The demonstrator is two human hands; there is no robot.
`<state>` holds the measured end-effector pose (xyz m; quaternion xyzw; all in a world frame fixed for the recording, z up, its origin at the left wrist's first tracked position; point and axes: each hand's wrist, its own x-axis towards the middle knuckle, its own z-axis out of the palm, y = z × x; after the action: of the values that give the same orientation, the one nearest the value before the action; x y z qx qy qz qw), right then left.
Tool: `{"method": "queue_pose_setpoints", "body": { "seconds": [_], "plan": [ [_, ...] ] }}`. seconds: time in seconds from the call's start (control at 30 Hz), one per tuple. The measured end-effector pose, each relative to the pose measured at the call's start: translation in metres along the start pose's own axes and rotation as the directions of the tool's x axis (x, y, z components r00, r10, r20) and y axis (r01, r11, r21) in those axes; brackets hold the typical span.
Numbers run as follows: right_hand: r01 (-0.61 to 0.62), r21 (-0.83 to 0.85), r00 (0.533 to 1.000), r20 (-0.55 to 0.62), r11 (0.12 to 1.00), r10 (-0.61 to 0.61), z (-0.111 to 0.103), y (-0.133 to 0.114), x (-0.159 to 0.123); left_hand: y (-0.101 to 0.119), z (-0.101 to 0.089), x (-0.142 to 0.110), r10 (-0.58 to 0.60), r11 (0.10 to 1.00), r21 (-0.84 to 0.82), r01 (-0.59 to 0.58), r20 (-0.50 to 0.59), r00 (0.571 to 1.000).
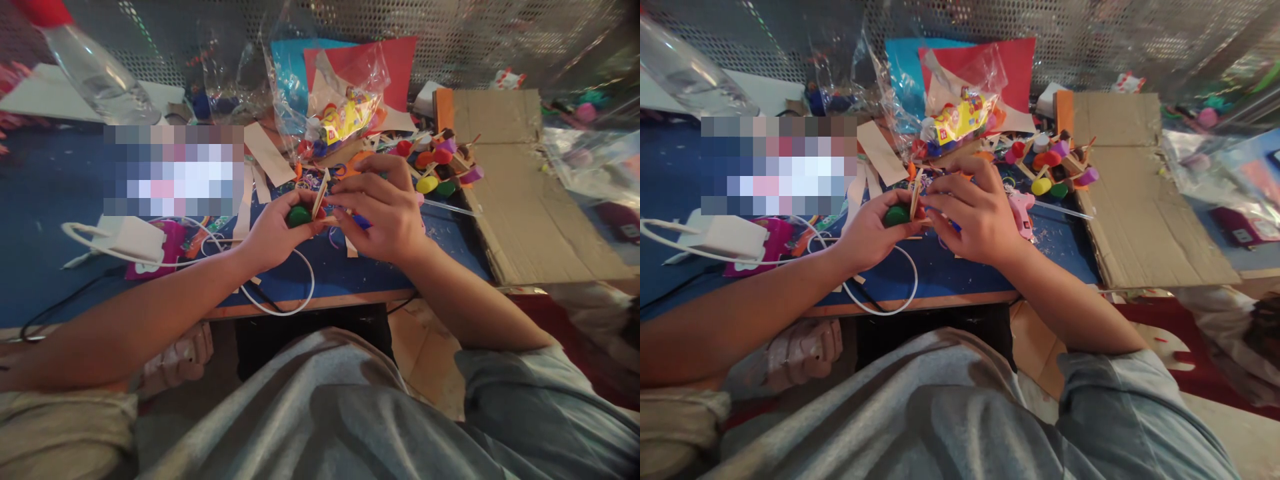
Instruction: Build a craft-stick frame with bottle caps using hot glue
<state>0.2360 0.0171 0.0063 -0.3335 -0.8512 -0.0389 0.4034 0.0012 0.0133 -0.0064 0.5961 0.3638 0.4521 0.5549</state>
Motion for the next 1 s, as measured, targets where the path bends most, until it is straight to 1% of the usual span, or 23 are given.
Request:
{"method": "queue_pose_setpoints", "body": {
  "seconds": [0.17, 0.23, 0.3, 0.33, 0.37, 0.4, 0.47, 0.53, 0.6, 0.67, 0.77, 0.87, 1.0],
  "plan": [
    [-0.025, 0.036, 0.984, -0.176, 0.999, 0.031, -0.010, 0.001, 0.008, -0.002, -0.002, -0.001, -0.022, 1.000, -0.010, 0.022, 0.063, 0.998],
    [-0.078, 0.074, 0.974, -0.205, 0.994, 0.092, -0.015, 0.006, 0.010, -0.002, -0.002, -0.002, -0.056, 0.997, -0.049, 0.061, 0.084, 0.995],
    [-0.155, 0.109, 0.963, -0.204, 0.982, 0.174, -0.019, 0.012, 0.011, -0.002, -0.001, -0.002, -0.093, 0.990, -0.100, 0.102, 0.091, 0.992],
    [-0.166, 0.122, 0.961, -0.205, 0.979, 0.188, -0.021, 0.015, 0.011, -0.001, -0.001, -0.002, -0.105, 0.985, -0.126, 0.115, 0.085, 0.991],
    [-0.143, 0.132, 0.964, -0.204, 0.981, 0.168, -0.023, 0.017, 0.011, 0.000, 0.000, -0.001, -0.109, 0.982, -0.148, 0.119, 0.075, 0.991],
    [-0.090, 0.134, 0.973, -0.198, 0.987, 0.116, -0.025, 0.018, 0.011, 0.000, 0.000, -0.001, -0.109, 0.980, -0.161, 0.117, 0.063, 0.992],
    [0.048, 0.100, 0.988, -0.151, 0.994, -0.033, -0.028, 0.018, 0.011, 0.001, 0.001, 0.000, -0.109, 0.978, -0.172, 0.114, 0.041, 0.993],
    [0.171, 0.033, 0.982, -0.085, 0.985, -0.167, -0.029, 0.015, 0.012, 0.002, 0.001, 0.001, -0.112, 0.977, -0.178, 0.114, 0.022, 0.993],
    [0.230, -0.027, 0.973, -0.028, 0.973, -0.230, -0.026, 0.012, 0.012, 0.001, 0.001, 0.001, -0.116, 0.976, -0.186, 0.115, 0.006, 0.993],
    [0.231, -0.055, 0.973, 0.024, 0.972, -0.229, -0.021, 0.010, 0.010, 0.000, 0.000, 0.002, -0.113, 0.976, -0.186, 0.110, -0.005, 0.994],
    [0.173, -0.060, 0.982, 0.086, 0.983, -0.167, -0.011, 0.013, 0.006, -0.002, -0.001, 0.002, -0.085, 0.981, -0.175, 0.082, -0.008, 0.996],
    [0.162, -0.029, 0.986, 0.048, 0.986, -0.161, -0.004, 0.017, 0.003, -0.004, -0.002, 0.002, -0.067, 0.983, -0.173, 0.067, 0.004, 0.998],
    [0.163, 0.022, 0.987, -0.021, 0.986, -0.162, -0.004, 0.018, 0.003, -0.006, -0.002, 0.003, -0.072, 0.985, -0.157, 0.071, 0.000, 0.997]
  ]
}}
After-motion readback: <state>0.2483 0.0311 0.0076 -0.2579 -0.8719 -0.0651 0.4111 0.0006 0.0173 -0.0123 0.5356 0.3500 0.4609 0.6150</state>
